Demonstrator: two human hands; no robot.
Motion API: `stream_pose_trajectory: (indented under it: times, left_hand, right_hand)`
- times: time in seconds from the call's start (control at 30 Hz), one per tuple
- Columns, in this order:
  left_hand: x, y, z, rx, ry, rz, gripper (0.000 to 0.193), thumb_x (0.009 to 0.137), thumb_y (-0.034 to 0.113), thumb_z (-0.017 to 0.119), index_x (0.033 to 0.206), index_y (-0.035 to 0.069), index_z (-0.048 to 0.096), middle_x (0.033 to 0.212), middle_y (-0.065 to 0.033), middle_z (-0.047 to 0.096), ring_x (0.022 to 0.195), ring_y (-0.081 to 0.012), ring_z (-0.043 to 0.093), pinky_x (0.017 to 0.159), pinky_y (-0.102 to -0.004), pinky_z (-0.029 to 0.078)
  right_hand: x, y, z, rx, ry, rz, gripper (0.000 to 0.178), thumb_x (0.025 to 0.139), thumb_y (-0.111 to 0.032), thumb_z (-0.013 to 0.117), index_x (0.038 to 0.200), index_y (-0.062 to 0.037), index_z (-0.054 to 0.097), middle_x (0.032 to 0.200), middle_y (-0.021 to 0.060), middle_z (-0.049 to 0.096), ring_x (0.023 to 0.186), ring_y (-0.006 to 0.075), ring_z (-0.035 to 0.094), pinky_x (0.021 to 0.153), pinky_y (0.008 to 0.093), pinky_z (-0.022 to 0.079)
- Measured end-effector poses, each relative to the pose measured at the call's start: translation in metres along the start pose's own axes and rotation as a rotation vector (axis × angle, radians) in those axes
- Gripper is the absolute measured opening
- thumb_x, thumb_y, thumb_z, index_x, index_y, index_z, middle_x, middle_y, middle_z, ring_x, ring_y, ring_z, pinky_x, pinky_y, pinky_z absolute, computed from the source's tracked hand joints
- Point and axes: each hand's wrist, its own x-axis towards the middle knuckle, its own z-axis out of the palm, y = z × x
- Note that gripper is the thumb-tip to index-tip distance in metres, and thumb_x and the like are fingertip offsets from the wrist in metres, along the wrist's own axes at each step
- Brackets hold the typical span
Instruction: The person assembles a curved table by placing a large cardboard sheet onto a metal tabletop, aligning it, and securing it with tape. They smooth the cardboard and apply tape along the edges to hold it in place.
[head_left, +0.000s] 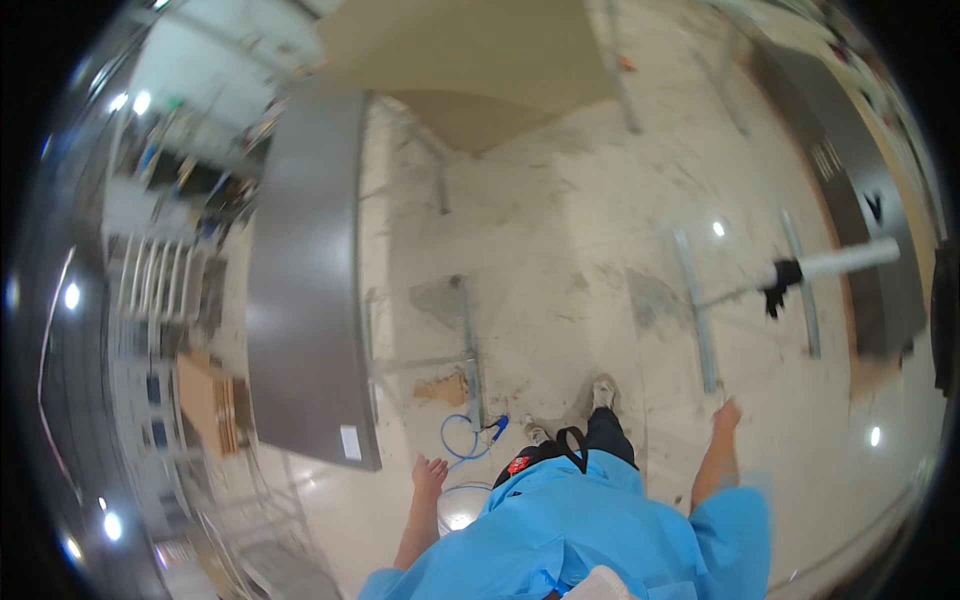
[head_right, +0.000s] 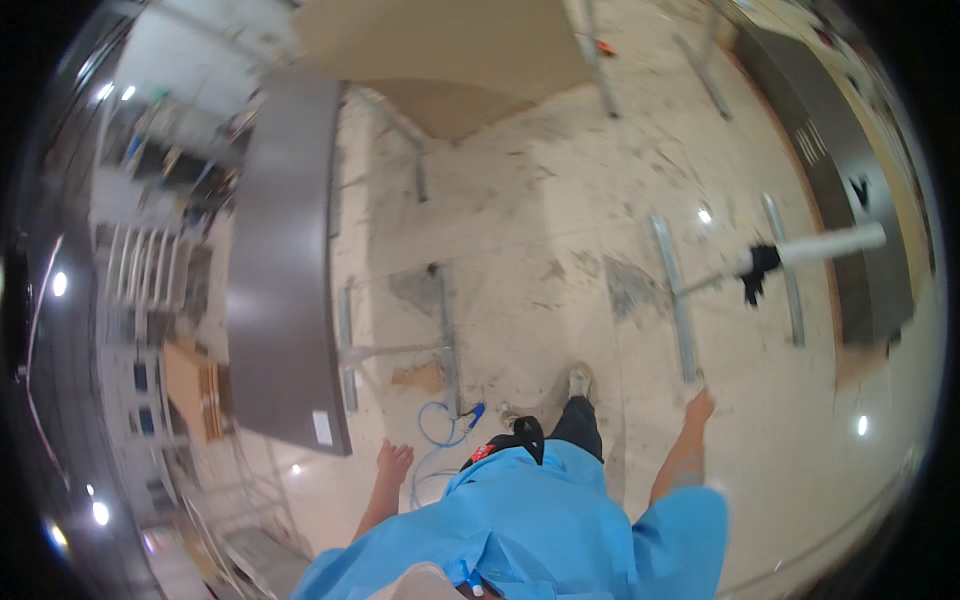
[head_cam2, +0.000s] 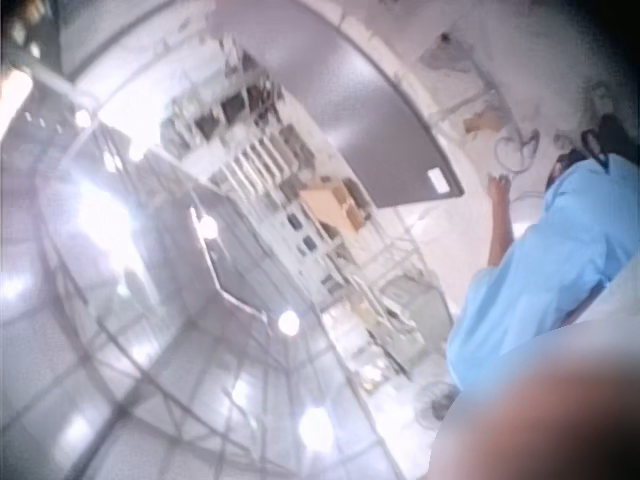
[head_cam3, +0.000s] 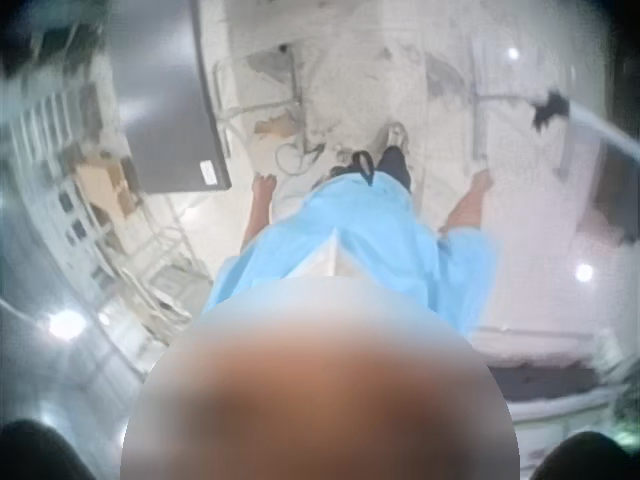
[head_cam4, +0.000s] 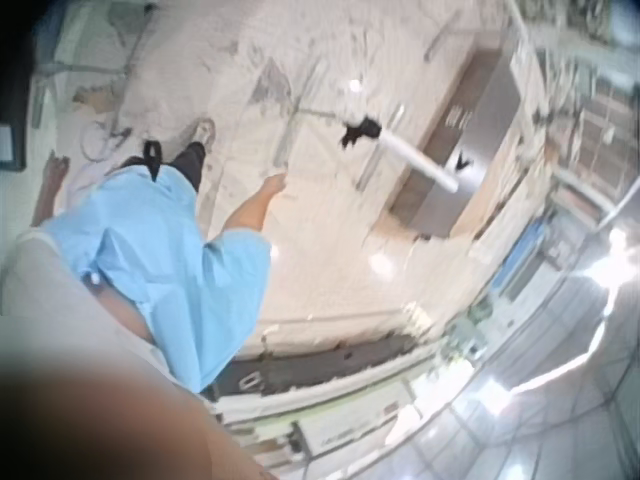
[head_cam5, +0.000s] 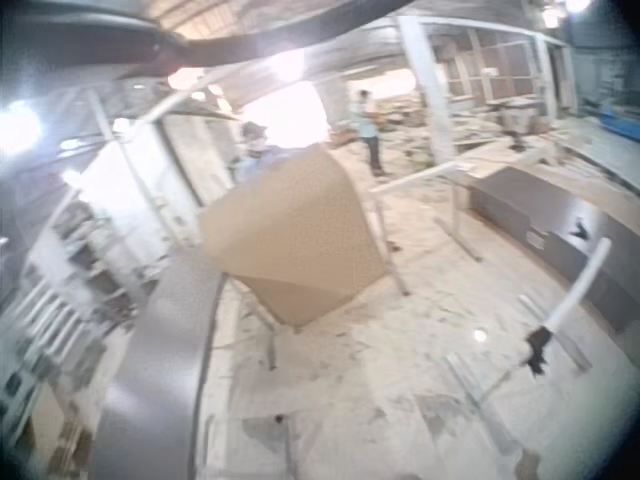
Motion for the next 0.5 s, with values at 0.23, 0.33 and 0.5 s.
stream_pose_trajectory:
  times: [0.23, 0.33, 0.5]
  left_hand:
    - [0.018, -0.034, -0.026, -0.068, -0.051, 0.044, 0.062, 0.107, 0.042, 0.048, 0.143, -0.006, 0.035, 0.138, -0.0262, 0.052, 0.122, -0.0384, 0.058, 0.1, -0.0466, 0.051]
    - [0.022, -0.04, -0.06, -0.011, -0.099, 0.089, 0.059, 0.107, 0.043, 0.048, 0.14, -0.005, 0.04, 0.134, -0.0252, 0.055, 0.119, -0.0378, 0.059, 0.099, -0.0461, 0.051]
    - [0.037, -0.076, -0.139, -0.099, -0.175, 0.091, 0.053, 0.106, 0.044, 0.048, 0.137, 0.0, 0.047, 0.125, -0.0205, 0.06, 0.11, -0.0345, 0.062, 0.093, -0.0434, 0.053]
  right_hand:
    - [-0.102, -0.232, 0.027, 1.052, -0.613, 0.246, 0.033, 0.092, -0.027, 0.065, 0.103, 0.0032, 0.064, 0.077, 0.0148, 0.062, 0.061, 0.0253, 0.06, 0.048, 0.0375, 0.048]
    - [-0.109, -0.323, -0.018, 1.001, -0.538, 0.016, 0.03, 0.09, -0.023, 0.065, 0.1, 0.004, 0.066, 0.072, 0.0124, 0.062, 0.057, 0.0222, 0.059, 0.048, 0.0368, 0.047]
    - [-0.106, -0.431, -0.111, 0.979, -0.415, -0.27, 0.03, 0.094, -0.025, 0.063, 0.109, 0.0009, 0.064, 0.095, 0.0125, 0.067, 0.077, 0.0224, 0.066, 0.065, 0.0367, 0.053]
